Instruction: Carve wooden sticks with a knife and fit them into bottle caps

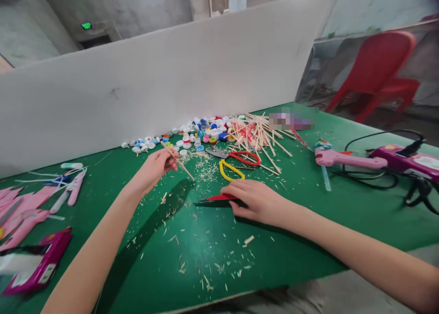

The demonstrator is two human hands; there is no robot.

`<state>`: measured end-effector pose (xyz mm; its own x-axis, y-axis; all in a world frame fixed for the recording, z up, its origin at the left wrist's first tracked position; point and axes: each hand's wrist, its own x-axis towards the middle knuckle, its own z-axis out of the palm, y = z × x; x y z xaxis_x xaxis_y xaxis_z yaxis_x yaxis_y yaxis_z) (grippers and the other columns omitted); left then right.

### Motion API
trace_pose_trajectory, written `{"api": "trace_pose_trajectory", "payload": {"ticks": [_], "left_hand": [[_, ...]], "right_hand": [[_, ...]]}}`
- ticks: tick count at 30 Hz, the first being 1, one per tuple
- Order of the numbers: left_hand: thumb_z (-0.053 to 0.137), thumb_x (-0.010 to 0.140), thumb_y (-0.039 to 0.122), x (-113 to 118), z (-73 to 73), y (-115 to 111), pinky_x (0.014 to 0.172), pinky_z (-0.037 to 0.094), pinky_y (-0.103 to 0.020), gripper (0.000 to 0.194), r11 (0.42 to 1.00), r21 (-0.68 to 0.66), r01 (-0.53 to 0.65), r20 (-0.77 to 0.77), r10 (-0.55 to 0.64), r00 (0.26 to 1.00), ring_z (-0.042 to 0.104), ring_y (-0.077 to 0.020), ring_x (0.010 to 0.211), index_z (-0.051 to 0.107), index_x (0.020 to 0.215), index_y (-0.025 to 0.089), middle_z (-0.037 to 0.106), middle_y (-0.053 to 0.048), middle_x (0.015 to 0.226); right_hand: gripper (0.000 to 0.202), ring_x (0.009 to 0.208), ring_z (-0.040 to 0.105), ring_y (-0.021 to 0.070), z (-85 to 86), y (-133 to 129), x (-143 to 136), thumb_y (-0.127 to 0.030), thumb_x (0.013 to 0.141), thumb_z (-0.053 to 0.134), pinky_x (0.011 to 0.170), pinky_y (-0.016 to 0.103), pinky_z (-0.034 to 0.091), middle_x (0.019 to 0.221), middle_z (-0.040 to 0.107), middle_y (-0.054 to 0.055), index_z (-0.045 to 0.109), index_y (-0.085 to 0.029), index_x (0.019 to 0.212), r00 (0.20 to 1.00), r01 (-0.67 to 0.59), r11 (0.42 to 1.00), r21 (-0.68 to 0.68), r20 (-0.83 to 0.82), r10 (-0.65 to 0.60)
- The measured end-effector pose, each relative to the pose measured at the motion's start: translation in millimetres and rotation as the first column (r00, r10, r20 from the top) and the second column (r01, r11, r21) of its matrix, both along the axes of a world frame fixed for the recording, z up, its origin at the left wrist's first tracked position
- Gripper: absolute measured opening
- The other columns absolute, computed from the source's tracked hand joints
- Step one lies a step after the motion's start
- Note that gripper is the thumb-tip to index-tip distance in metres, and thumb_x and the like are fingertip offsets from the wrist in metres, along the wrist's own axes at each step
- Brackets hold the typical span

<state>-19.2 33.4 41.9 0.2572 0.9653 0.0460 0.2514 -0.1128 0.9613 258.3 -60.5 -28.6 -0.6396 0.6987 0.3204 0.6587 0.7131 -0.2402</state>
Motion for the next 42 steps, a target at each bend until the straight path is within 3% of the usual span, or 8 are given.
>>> {"api": "trace_pose_trajectory", "payload": {"ticks": [6, 12, 16, 21, 28, 35, 39, 42], "left_hand": [[0.046, 0.098, 0.053, -1.9, -12.2, 8.5, 0.06, 0.049, -0.025, 0.041, 0.999, -0.031, 0.007, 0.114, -0.004, 0.993, 0.04, -0.0063, 0.052, 0.052, 0.077, 0.018, 0.041, 0.006, 0.06], [0.023, 0.097, 0.068, 0.8, -36.9, 10.0, 0.063, 0.057, -0.029, 0.06, 1.0, -0.031, 0.002, 0.095, 0.001, 0.996, 0.038, -0.0072, 0.047, 0.045, 0.067, 0.021, 0.037, 0.005, 0.052], [0.053, 0.097, 0.052, -2.3, -51.5, 15.7, 0.073, 0.059, -0.031, 0.04, 0.998, 0.045, -0.042, 0.045, 0.04, 0.998, 0.063, -0.0109, 0.074, 0.063, 0.103, 0.014, 0.066, -0.003, 0.089], [0.06, 0.095, 0.042, -1.7, -63.0, 20.8, 0.09, 0.059, -0.04, 0.038, 0.981, 0.166, -0.104, 0.04, 0.098, 0.994, 0.066, -0.0184, 0.104, 0.061, 0.123, 0.016, 0.066, -0.009, 0.121], [0.059, 0.095, 0.043, -0.4, -65.6, 19.9, 0.087, 0.06, -0.037, 0.035, 0.966, 0.233, -0.11, 0.047, 0.101, 0.994, 0.067, -0.0163, 0.098, 0.063, 0.117, 0.016, 0.068, -0.008, 0.114], [0.057, 0.097, 0.045, -4.7, -71.7, 23.2, 0.071, 0.057, -0.028, 0.032, 0.971, 0.198, -0.135, 0.183, 0.099, 0.978, 0.063, -0.01, 0.076, 0.065, 0.103, 0.014, 0.068, -0.003, 0.093], [0.049, 0.099, 0.051, -1.8, -64.6, 19.0, 0.055, 0.045, -0.021, 0.045, 0.978, 0.136, -0.16, 0.332, 0.107, 0.937, 0.048, -0.0062, 0.05, 0.053, 0.069, 0.017, 0.048, 0.005, 0.057], [0.044, 0.099, 0.054, 0.9, -48.2, 14.2, 0.052, 0.043, -0.021, 0.05, 0.982, 0.089, -0.164, 0.465, 0.104, 0.879, 0.039, -0.0054, 0.044, 0.044, 0.064, 0.02, 0.038, 0.007, 0.05]], "right_hand": [[0.037, 0.079, 0.057, 0.0152, 6.4, 0.9, -3.1, -0.026, 0.094, 0.044, 0.067, 0.028, 0.042, 0.107, 0.066, 0.009, 0.063, -0.019, 0.125, 0.998, 0.059, 0.996, 0.063, 0.0, -0.059], [0.047, 0.059, 0.045, 0.0075, 2.2, 5.1, -4.1, -0.029, 0.094, 0.044, 0.058, 0.023, 0.038, 0.101, 0.064, 0.005, 0.061, -0.027, 0.138, 0.995, 0.097, 0.994, 0.054, -0.001, -0.098], [0.048, 0.056, 0.042, 0.0063, -0.7, 6.0, -6.1, -0.032, 0.096, 0.042, 0.056, 0.022, 0.038, 0.1, 0.063, 0.004, 0.059, -0.029, 0.142, 0.995, 0.094, 0.993, 0.072, 0.01, -0.095], [0.047, 0.062, 0.046, 0.0077, -2.0, 13.0, -17.5, -0.038, 0.103, 0.035, 0.057, 0.022, 0.038, 0.095, 0.064, 0.004, 0.06, -0.027, 0.141, 0.999, 0.036, 0.991, 0.13, 0.033, -0.04], [0.045, 0.061, 0.039, 0.0096, -9.9, 30.2, -35.5, -0.037, 0.105, 0.034, 0.052, 0.024, 0.025, 0.087, 0.062, 0.003, 0.061, -0.032, 0.14, 0.996, -0.039, 0.977, 0.21, 0.089, 0.02], [0.045, 0.064, 0.047, 0.0106, -10.3, 26.3, -22.5, -0.046, 0.105, 0.036, 0.054, 0.024, 0.032, 0.086, 0.063, 0.003, 0.063, -0.033, 0.138, 0.997, -0.014, 0.986, 0.168, 0.071, 0.002], [0.045, 0.074, 0.06, 0.012, -8.7, 19.6, -17.1, -0.047, 0.105, 0.037, 0.061, 0.024, 0.042, 0.091, 0.069, 0.003, 0.065, -0.03, 0.136, 0.998, -0.04, 0.993, 0.111, 0.047, 0.035], [0.046, 0.078, 0.064, 0.0123, -7.3, 18.3, -16.5, -0.048, 0.105, 0.037, 0.065, 0.024, 0.047, 0.096, 0.072, 0.003, 0.067, -0.028, 0.133, 0.999, -0.049, 0.994, 0.1, -0.001, 0.049]]}}
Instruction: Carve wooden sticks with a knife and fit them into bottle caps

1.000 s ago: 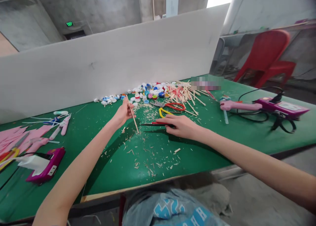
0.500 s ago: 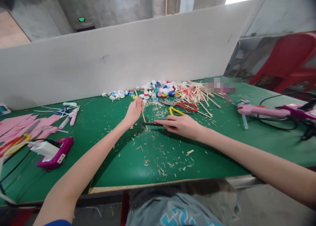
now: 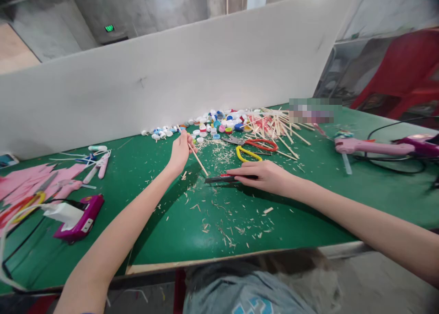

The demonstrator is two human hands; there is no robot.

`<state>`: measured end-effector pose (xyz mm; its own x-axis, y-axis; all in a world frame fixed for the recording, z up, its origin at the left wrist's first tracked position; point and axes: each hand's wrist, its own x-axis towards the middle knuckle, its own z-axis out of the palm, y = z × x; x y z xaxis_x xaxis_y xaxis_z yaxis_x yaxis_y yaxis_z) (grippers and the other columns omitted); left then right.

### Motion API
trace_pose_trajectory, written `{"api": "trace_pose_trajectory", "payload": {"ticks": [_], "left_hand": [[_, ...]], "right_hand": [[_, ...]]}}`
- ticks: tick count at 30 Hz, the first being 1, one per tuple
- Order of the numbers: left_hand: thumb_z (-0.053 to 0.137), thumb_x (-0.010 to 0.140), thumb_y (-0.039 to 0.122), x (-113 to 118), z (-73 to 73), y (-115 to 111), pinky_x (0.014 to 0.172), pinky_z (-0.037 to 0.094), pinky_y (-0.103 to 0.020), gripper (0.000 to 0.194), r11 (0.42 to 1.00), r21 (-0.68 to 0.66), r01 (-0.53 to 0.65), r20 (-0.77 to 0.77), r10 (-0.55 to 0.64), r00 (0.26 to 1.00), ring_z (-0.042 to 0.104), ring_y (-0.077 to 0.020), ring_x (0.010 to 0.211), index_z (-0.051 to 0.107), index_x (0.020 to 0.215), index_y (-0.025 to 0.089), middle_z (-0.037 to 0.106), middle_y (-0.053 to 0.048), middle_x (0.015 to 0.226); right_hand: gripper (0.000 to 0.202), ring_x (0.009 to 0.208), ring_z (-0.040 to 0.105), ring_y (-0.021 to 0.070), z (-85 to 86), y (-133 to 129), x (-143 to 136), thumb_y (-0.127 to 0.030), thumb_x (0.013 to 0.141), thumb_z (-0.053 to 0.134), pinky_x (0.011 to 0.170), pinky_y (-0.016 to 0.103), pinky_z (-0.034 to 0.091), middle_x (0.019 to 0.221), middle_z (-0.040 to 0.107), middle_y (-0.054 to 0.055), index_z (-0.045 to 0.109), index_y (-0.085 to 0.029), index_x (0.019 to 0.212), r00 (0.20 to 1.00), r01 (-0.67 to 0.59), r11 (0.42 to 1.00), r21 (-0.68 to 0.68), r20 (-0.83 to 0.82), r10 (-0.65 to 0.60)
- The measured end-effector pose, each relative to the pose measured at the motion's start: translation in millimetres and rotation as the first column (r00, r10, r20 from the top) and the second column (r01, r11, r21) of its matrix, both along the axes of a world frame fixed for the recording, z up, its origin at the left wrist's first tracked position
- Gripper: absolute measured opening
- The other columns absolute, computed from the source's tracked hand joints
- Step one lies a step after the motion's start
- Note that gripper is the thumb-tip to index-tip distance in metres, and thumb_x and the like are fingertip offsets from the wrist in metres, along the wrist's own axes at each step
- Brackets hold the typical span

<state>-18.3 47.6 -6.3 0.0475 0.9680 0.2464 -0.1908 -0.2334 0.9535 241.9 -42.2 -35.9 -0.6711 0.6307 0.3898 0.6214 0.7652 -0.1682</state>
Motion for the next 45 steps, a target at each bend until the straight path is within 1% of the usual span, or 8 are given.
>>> {"api": "trace_pose_trajectory", "payload": {"ticks": [9, 18, 22, 26, 31, 34, 39, 45], "left_hand": [[0.025, 0.106, 0.04, -4.6, 57.4, -11.7, 0.051, 0.04, -0.02, 0.046, 0.987, -0.146, 0.072, 0.392, -0.009, 0.92, 0.025, -0.0053, 0.04, 0.032, 0.064, 0.022, 0.022, 0.009, 0.048], [0.026, 0.107, 0.033, -4.9, 62.5, -17.2, 0.051, 0.04, -0.02, 0.042, 0.968, -0.232, 0.098, 0.49, 0.029, 0.871, 0.024, -0.0051, 0.041, 0.032, 0.067, 0.022, 0.024, 0.009, 0.048], [0.024, 0.107, 0.033, -5.7, 58.5, -14.1, 0.053, 0.041, -0.02, 0.044, 0.971, -0.228, 0.068, 0.451, 0.043, 0.891, 0.025, -0.005, 0.041, 0.034, 0.065, 0.021, 0.026, 0.009, 0.047], [0.026, 0.106, 0.038, -3.9, 54.9, -12.7, 0.055, 0.043, -0.022, 0.048, 0.988, -0.158, 0.002, 0.384, 0.059, 0.921, 0.027, -0.0061, 0.041, 0.035, 0.063, 0.021, 0.026, 0.009, 0.047], [0.034, 0.104, 0.046, -0.4, 52.3, -15.2, 0.057, 0.043, -0.022, 0.048, 0.992, 0.034, -0.119, 0.294, 0.104, 0.95, 0.033, -0.0063, 0.044, 0.04, 0.064, 0.021, 0.031, 0.008, 0.05], [0.042, 0.101, 0.048, -0.6, 48.4, -15.2, 0.059, 0.044, -0.023, 0.044, 0.979, 0.144, -0.142, 0.217, 0.109, 0.97, 0.043, -0.0071, 0.05, 0.046, 0.067, 0.021, 0.041, 0.005, 0.055], [0.051, 0.098, 0.049, -0.6, 40.3, -18.3, 0.065, 0.046, -0.024, 0.037, 0.95, 0.302, -0.082, 0.0, 0.086, 0.996, 0.055, -0.0084, 0.061, 0.061, 0.078, 0.019, 0.058, 0.001, 0.067], [0.057, 0.097, 0.038, 9.4, 38.4, -37.4, 0.069, 0.046, -0.025, 0.025, 0.92, 0.384, 0.08, -0.218, 0.006, 0.976, 0.057, -0.0103, 0.068, 0.07, 0.085, 0.02, 0.064, -0.002, 0.075]], "right_hand": [[0.043, 0.087, 0.07, 0.0149, 7.3, 1.1, 7.6, -0.048, 0.104, 0.04, 0.064, 0.025, 0.05, 0.106, 0.075, 0.002, 0.07, -0.03, 0.13, 0.998, 0.027, 0.999, 0.041, -0.066, -0.024], [0.045, 0.082, 0.069, 0.0147, 6.3, 2.9, 8.0, -0.05, 0.103, 0.039, 0.06, 0.025, 0.047, 0.102, 0.076, 0.002, 0.071, -0.029, 0.128, 0.995, 0.085, 0.994, 0.071, -0.051, -0.082], [0.048, 0.069, 0.064, 0.0114, 5.2, 3.4, 8.2, -0.05, 0.104, 0.036, 0.058, 0.025, 0.045, 0.104, 0.075, 0.003, 0.07, -0.027, 0.129, 0.992, 0.121, 0.989, 0.082, -0.052, -0.117], [0.048, 0.073, 0.065, 0.0132, 5.0, 2.7, 7.6, -0.052, 0.103, 0.036, 0.061, 0.027, 0.046, 0.108, 0.075, 0.003, 0.07, -0.029, 0.129, 0.986, 0.168, 0.983, 0.078, -0.027, -0.167], [0.053, 0.103, 0.065, 0.0212, 9.1, 12.8, 11.3, -0.052, 0.104, 0.03, 0.091, 0.037, 0.05, 0.108, 0.074, 0.005, 0.076, -0.026, 0.107, 0.955, 0.294, 0.953, 0.075, 0.019, -0.296], [0.048, 0.117, 0.058, 0.0258, 8.4, 25.8, 23.3, -0.048, 0.104, 0.033, 0.107, 0.048, 0.041, 0.122, 0.068, 0.011, 0.071, -0.021, 0.118, 0.885, 0.46, 0.882, 0.099, 0.024, -0.464], [0.049, 0.124, 0.054, 0.0275, -5.0, 42.4, 45.1, -0.053, 0.095, 0.058, 0.106, 0.055, 0.043, 0.134, 0.058, 0.013, 0.06, -0.018, 0.129, 0.735, 0.666, 0.74, 0.092, 0.089, -0.672], [0.042, 0.114, 0.06, 0.0233, -8.2, 53.0, 46.5, -0.049, 0.096, 0.059, 0.098, 0.048, 0.05, 0.13, 0.061, 0.011, 0.061, -0.019, 0.126, 0.71, 0.678, 0.732, 0.068, 0.195, -0.676]]}}
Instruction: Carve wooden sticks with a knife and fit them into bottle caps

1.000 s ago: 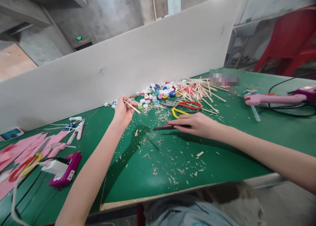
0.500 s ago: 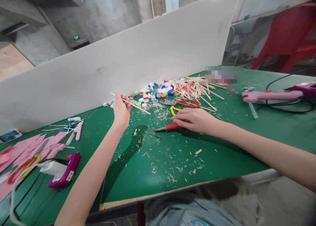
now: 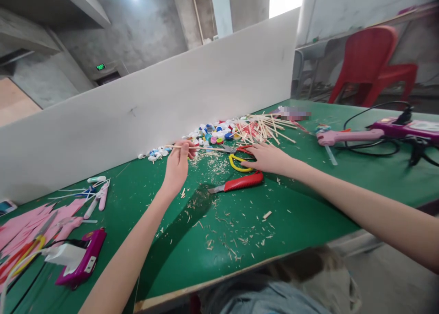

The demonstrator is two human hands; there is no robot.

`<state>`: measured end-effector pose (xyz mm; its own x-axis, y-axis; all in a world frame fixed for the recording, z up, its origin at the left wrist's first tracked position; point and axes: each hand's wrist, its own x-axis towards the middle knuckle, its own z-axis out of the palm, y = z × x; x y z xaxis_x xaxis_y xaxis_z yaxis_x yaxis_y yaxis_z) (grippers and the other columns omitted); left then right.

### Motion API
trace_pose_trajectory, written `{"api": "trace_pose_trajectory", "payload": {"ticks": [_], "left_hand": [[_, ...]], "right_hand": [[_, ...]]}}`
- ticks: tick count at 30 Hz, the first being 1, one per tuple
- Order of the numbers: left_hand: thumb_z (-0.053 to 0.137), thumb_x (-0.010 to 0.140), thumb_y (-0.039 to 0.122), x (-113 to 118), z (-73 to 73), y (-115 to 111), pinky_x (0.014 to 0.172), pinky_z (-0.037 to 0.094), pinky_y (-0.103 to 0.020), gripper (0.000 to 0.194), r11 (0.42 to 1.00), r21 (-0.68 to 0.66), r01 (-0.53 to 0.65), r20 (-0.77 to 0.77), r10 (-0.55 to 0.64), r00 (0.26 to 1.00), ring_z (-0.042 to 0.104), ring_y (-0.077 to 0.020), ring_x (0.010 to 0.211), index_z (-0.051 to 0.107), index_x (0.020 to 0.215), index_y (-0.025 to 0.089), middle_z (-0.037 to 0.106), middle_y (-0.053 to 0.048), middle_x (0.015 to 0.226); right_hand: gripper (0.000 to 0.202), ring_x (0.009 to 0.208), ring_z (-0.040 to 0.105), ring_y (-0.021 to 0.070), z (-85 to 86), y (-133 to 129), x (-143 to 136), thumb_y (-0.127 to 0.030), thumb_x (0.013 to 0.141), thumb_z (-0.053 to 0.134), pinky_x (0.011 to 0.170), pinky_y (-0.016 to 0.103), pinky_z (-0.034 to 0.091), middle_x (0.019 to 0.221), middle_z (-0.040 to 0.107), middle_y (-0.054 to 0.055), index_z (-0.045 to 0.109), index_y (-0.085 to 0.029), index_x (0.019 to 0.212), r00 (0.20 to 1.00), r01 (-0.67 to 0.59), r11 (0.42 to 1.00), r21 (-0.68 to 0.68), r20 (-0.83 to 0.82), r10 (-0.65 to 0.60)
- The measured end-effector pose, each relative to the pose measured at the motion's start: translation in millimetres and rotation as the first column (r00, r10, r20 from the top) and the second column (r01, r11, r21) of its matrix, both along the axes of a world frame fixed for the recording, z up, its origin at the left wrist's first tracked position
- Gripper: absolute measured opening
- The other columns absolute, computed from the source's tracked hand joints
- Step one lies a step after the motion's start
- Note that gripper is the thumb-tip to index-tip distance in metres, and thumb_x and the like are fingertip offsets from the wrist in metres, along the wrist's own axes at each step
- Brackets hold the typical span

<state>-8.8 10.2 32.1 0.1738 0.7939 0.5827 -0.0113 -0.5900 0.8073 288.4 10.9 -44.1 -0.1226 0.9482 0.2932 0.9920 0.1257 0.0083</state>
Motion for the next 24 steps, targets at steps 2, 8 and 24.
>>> {"api": "trace_pose_trajectory", "payload": {"ticks": [2, 8, 24], "left_hand": [[0.057, 0.097, 0.032, 4.0, 0.6, -7.3, 0.071, 0.047, -0.025, 0.021, 1.0, 0.009, 0.014, -0.018, -0.014, 1.0, 0.058, -0.0106, 0.071, 0.071, 0.087, 0.021, 0.065, -0.002, 0.078], [0.059, 0.094, 0.017, 12.8, 3.4, -28.4, 0.072, 0.049, -0.024, 0.017, 0.999, 0.005, 0.052, -0.022, -0.052, 0.998, 0.061, -0.0109, 0.073, 0.074, 0.085, 0.021, 0.067, -0.003, 0.079], [0.064, 0.089, 0.047, -19.1, -40.6, -14.9, 0.069, 0.05, -0.022, 0.028, 0.977, -0.213, -0.006, 0.141, 0.037, 0.989, 0.06, -0.0098, 0.073, 0.067, 0.088, 0.019, 0.065, 0.0, 0.076]], "right_hand": [[0.041, 0.11, 0.061, 0.022, 2.5, 2.8, -1.9, -0.048, 0.096, 0.059, 0.095, 0.046, 0.052, 0.126, 0.062, 0.01, 0.062, -0.019, 0.125, 1.0, -0.003, 1.0, -0.019, 0.011, 0.003], [0.043, 0.114, 0.06, 0.0238, 6.0, 3.2, -9.8, -0.046, 0.095, 0.061, 0.097, 0.049, 0.051, 0.13, 0.06, 0.011, 0.06, -0.018, 0.127, 1.0, 0.005, 1.0, 0.01, 0.005, -0.005], [0.038, 0.098, 0.063, 0.0185, 21.2, 6.7, 2.3, -0.043, 0.097, 0.059, 0.082, 0.039, 0.057, 0.12, 0.063, 0.009, 0.06, -0.019, 0.127, 0.797, -0.115, 0.971, -0.208, -0.604, -0.035]]}}
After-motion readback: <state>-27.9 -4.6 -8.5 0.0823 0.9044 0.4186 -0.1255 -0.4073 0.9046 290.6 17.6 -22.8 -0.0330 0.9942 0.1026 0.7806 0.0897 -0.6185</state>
